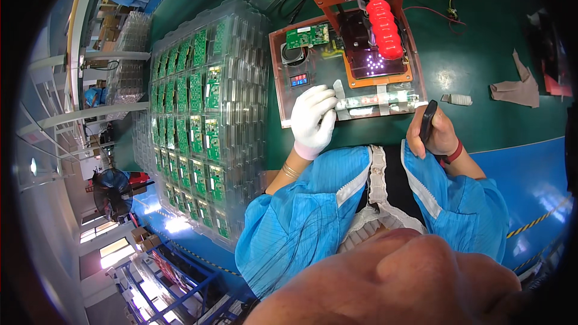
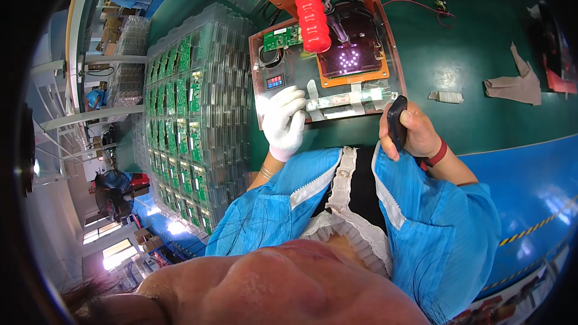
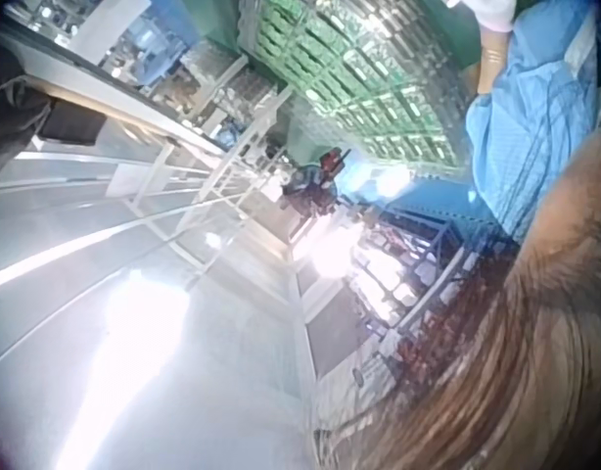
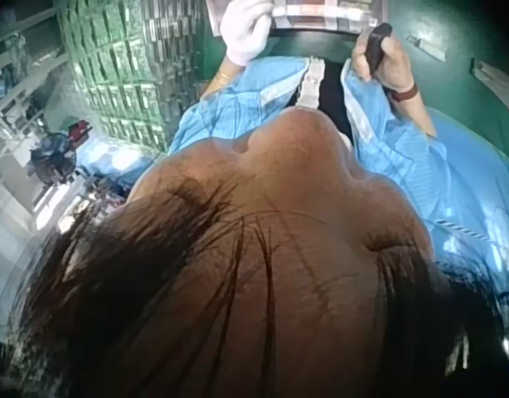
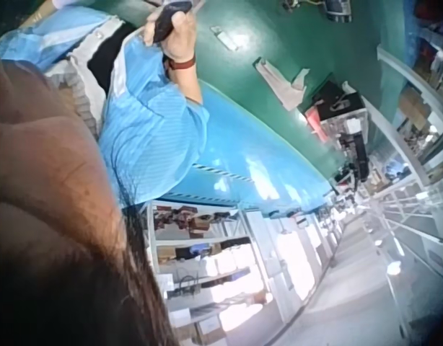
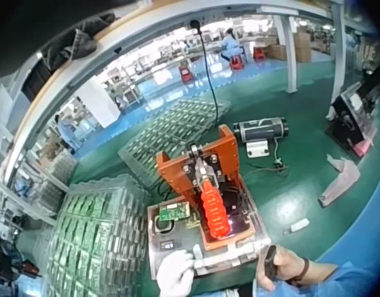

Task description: Testing electronic components using a test fixture and a handheld device at a manufacturing station.

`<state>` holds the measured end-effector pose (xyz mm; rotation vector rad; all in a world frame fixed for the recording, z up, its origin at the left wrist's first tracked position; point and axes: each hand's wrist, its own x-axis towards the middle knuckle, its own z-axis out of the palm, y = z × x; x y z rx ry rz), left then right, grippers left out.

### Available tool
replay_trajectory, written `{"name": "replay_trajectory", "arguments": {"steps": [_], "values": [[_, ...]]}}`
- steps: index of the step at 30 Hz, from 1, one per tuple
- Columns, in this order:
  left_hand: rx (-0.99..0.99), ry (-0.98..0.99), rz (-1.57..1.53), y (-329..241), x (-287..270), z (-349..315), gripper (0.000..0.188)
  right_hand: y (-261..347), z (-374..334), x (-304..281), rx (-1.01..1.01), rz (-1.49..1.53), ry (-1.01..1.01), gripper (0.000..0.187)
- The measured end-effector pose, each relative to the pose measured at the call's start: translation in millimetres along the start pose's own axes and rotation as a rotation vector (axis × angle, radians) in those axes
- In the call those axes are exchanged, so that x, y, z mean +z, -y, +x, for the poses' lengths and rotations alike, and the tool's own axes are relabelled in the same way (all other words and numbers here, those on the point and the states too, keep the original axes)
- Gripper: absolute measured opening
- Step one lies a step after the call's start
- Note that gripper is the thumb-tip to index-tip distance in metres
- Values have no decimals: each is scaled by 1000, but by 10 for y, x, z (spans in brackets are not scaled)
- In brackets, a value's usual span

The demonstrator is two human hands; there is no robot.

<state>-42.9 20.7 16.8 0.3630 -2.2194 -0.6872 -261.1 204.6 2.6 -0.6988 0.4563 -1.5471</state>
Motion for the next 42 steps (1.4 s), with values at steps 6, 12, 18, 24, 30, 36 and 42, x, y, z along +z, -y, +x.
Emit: {"name": "replay_trajectory", "arguments": {"steps": [6, 12, 18, 24, 30, 36, 42], "values": [[-7, -25, -8, -25, 1, 9, 19, 66, 110, 240, 38, -48, -377, 40], [7, -28, -8, -9, 11, 10, 18, 113, 58, 242, 14, -162, -369, 44], [26, -8, -31, -31, 19, 46, 19, 105, 55, 213, -61, -176, -400, 44], [14, -14, 9, -47, 16, 33, 19, 103, 31, 186, -73, -138, -384, 44], [19, -3, 17, -28, 6, 17, 21, 105, 41, 178, -77, -119, -386, 44], [25, 25, 13, -16, -11, 27, 24, 95, 79, 215, -72, -108, -419, 43], [14, 35, 0, -40, -21, 48, 25, 77, 87, 189, -64, -75, -426, 41]]}}
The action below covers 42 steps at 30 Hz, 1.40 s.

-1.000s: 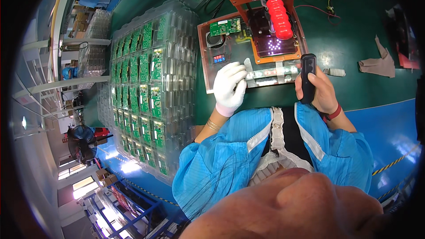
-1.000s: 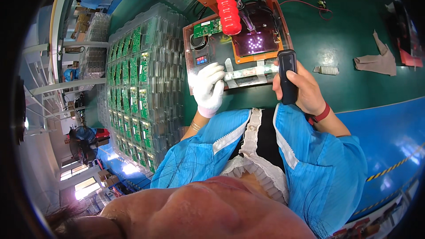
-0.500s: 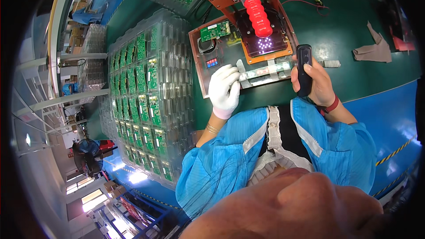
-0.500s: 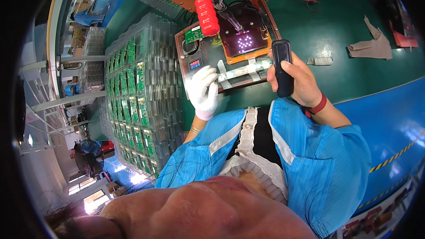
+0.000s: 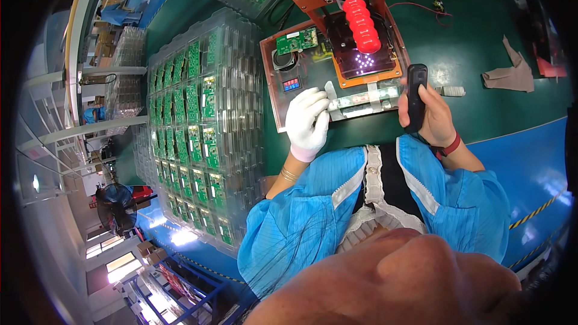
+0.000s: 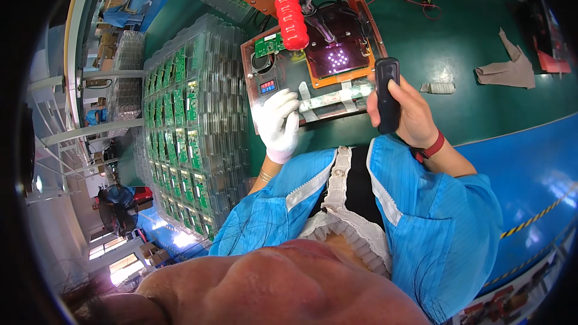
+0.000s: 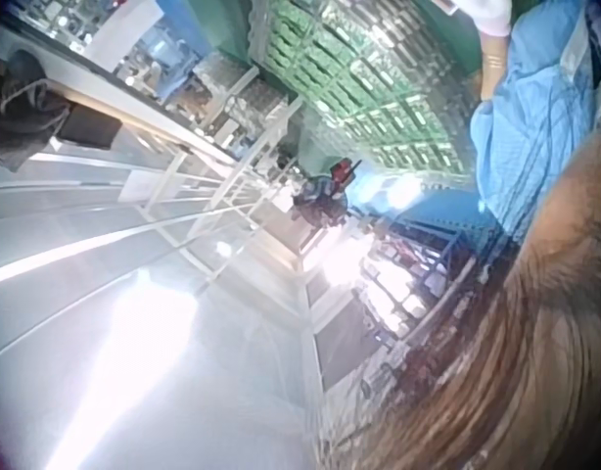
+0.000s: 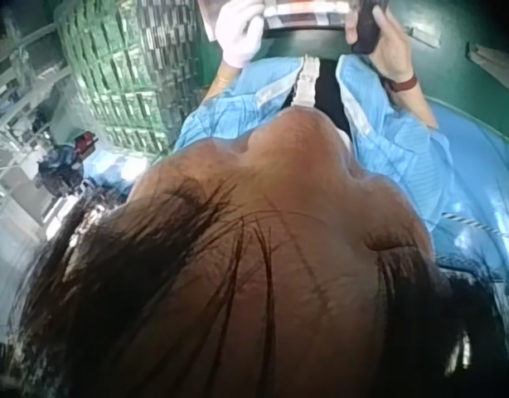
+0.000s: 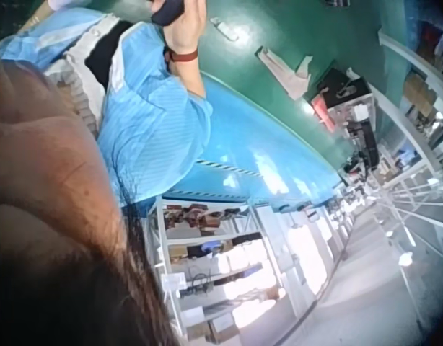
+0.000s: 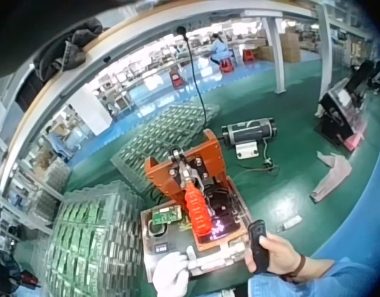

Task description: Testing electronic components using a test fixture and a handheld device at a manufacturing station.

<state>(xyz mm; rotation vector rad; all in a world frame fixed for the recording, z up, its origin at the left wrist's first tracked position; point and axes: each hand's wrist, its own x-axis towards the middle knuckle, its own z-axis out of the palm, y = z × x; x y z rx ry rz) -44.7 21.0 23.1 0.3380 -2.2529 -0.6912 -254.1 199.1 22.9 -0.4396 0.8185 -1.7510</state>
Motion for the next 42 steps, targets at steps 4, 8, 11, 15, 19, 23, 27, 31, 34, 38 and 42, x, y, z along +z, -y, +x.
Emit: {"name": "replay_trajectory", "arguments": {"steps": [4, 8, 11, 15, 19, 23, 27, 31, 34, 38, 42], "values": [[-3, -9, -8, 1, 2, -4, 25, -33, 9, -231, -11, 118, 255, 41], [1, -39, -4, 0, 35, -3, 21, -32, -13, -267, -21, 122, 301, 41], [10, -66, 1, 0, 44, -6, 17, 2, -32, -251, -31, 84, 261, 41], [3, -39, 6, 27, 7, -60, 26, 98, -44, -197, -107, 46, -82, 42], [14, -70, -3, 94, 33, -103, 26, 239, -96, -322, -314, -126, -212, 40], [-26, -89, -3, 164, -23, -163, 25, 252, -152, -424, -540, -671, -315, 38], [-118, -110, -16, 205, -160, -235, 25, 244, -156, -435, -639, -1084, -308, 41], [-274, -168, -67, 170, -280, -336, 24, 253, -75, -402, -619, -1208, -190, 47], [-295, -178, -82, 147, -310, -390, 23, 262, 3, -410, -551, -1277, -128, 44], [-321, -198, -101, 165, -343, -412, 23, 275, 79, -434, -392, -1313, -158, 43], [-331, -208, -113, 193, -359, -420, 23, 309, 113, -415, -244, -1311, -200, 41]]}}
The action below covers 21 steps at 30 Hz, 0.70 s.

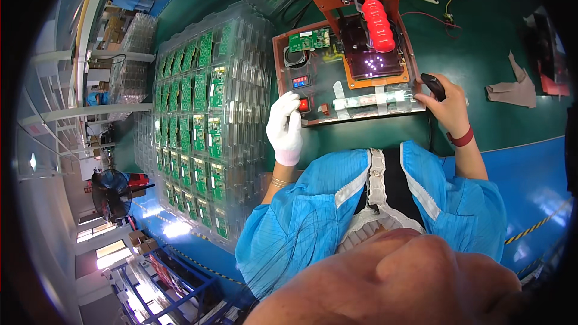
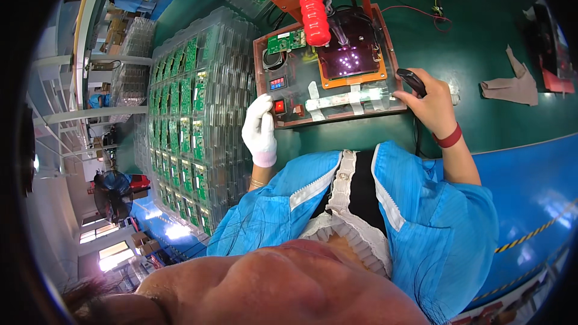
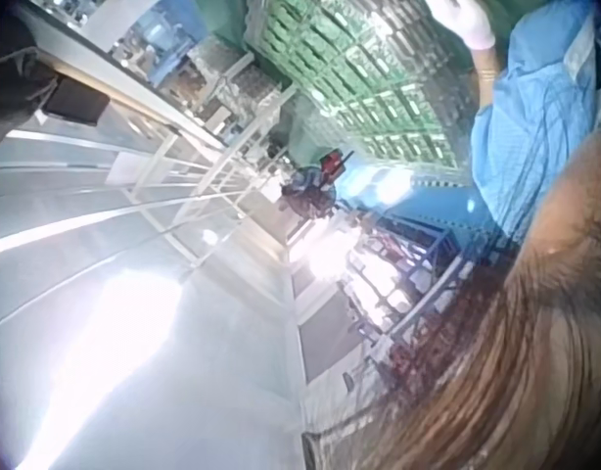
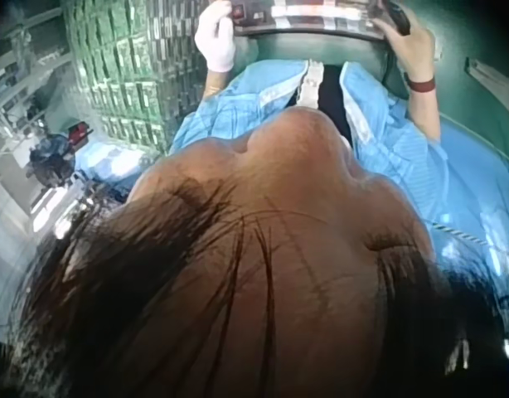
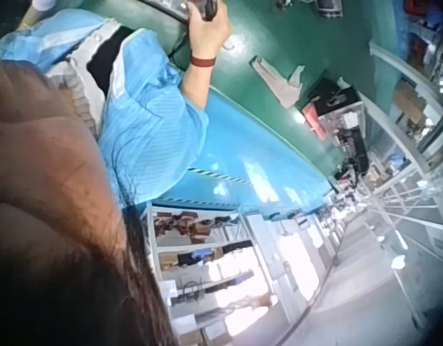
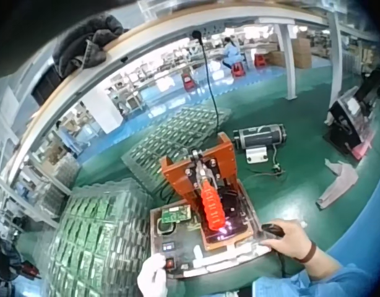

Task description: Testing electronic components using a test fixture and a handheld device at a manufacturing station.

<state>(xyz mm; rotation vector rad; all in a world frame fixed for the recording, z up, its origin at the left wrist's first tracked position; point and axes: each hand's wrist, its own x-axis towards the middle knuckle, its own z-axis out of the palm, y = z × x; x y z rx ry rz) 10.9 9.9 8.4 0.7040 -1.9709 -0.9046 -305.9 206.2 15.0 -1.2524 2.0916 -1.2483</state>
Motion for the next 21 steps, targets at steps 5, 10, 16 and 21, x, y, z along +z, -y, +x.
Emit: {"name": "replay_trajectory", "arguments": {"steps": [5, 10, 16, 21], "values": [[6, -5, 14, 19, -17, 10, 23, 35, -77, 1, -27, 85, 66, 38], [-44, -14, 27, 73, -66, -15, 25, -74, -151, 46, -133, 216, 100, 36], [-150, -46, 133, 162, -29, 2, 36, -116, -194, 16, -79, 304, 107, 36], [-202, 8, 167, 217, -16, 95, 49, -75, -69, -59, 159, 460, -147, 35]]}}
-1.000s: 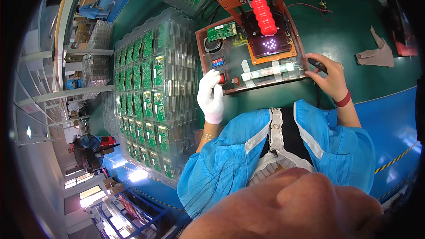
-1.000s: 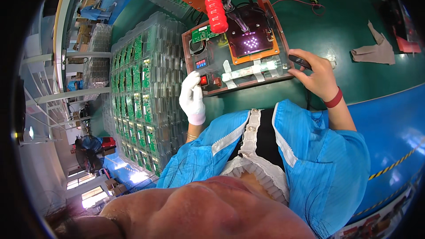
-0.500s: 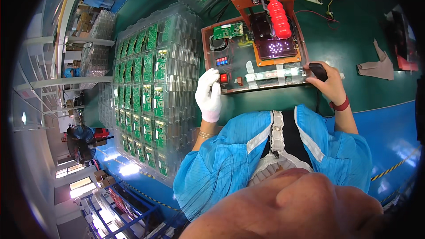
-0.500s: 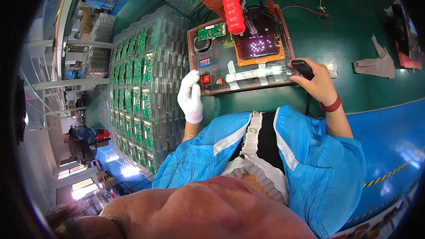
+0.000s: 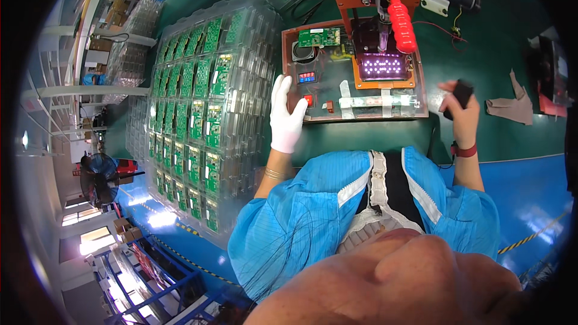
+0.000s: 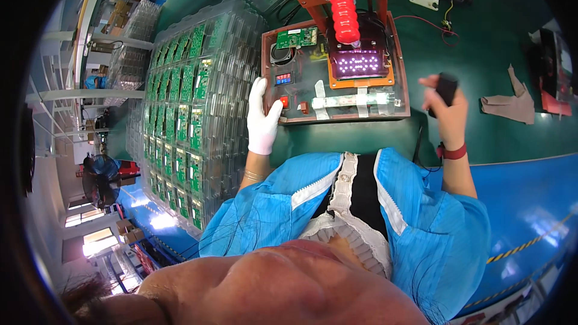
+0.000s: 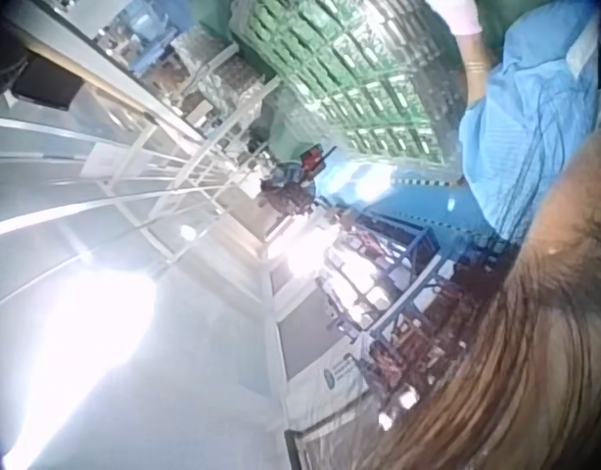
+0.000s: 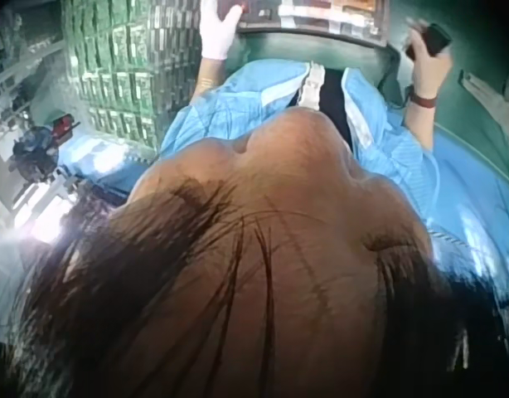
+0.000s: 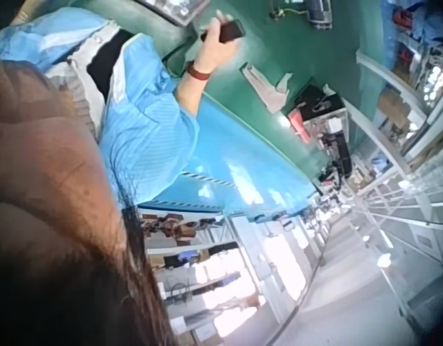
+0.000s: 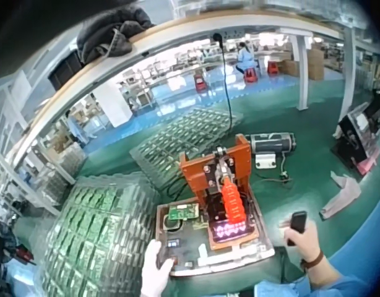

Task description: Testing electronic components using a test fixture and a handheld device at a manufacturing station.

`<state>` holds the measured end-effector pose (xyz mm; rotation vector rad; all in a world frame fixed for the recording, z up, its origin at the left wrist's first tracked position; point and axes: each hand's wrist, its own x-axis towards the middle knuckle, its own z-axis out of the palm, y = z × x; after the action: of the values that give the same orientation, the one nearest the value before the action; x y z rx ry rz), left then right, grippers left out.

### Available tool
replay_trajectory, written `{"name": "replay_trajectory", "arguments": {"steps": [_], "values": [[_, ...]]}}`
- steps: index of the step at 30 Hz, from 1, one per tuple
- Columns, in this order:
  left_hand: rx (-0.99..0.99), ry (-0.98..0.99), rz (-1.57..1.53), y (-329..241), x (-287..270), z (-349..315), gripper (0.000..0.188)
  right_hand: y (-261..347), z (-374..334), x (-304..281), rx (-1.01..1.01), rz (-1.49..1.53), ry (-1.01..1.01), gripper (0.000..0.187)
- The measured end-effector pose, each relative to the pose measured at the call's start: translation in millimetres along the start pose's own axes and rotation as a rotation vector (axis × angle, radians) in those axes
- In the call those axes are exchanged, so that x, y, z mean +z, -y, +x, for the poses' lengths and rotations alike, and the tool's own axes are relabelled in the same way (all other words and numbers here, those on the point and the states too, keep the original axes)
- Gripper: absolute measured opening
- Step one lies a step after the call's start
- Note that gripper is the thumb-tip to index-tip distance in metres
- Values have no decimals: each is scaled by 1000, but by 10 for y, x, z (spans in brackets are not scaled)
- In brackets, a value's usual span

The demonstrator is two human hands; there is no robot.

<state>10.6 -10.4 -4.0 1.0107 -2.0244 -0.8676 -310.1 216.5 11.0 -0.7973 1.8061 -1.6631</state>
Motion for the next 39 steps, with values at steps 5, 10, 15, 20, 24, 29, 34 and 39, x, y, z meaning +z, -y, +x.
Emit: {"name": "replay_trajectory", "arguments": {"steps": [5, 10, 15, 20, 24, 29, 34, 39], "values": [[-44, 66, -46, 10, -58, -78, 55, 622, 267, 57, -346, 318, -253, 39], [-112, -30, -297, 90, -35, -73, 52, 1435, 423, 381, -1410, 123, -153, 35], [-166, -119, -474, 53, -108, -139, 47, 1636, 738, 621, -1656, -729, 220, 27], [-98, -149, -354, -264, -126, 27, 42, 2148, 1155, 605, -1443, -539, -203, 30], [372, 130, 15, -542, 197, 239, 38, 2647, 1709, 844, -525, -192, 148, 22], [839, 280, 128, -670, 667, 488, 41, 2245, 1836, 1137, -447, 326, 324, 17], [836, 448, 223, -547, 785, 610, 33, 2232, 1879, 1173, -168, 203, 343, 38], [859, 354, 400, -722, 802, 631, 29, 2072, 2078, 958, -277, 303, 326, 49]]}}
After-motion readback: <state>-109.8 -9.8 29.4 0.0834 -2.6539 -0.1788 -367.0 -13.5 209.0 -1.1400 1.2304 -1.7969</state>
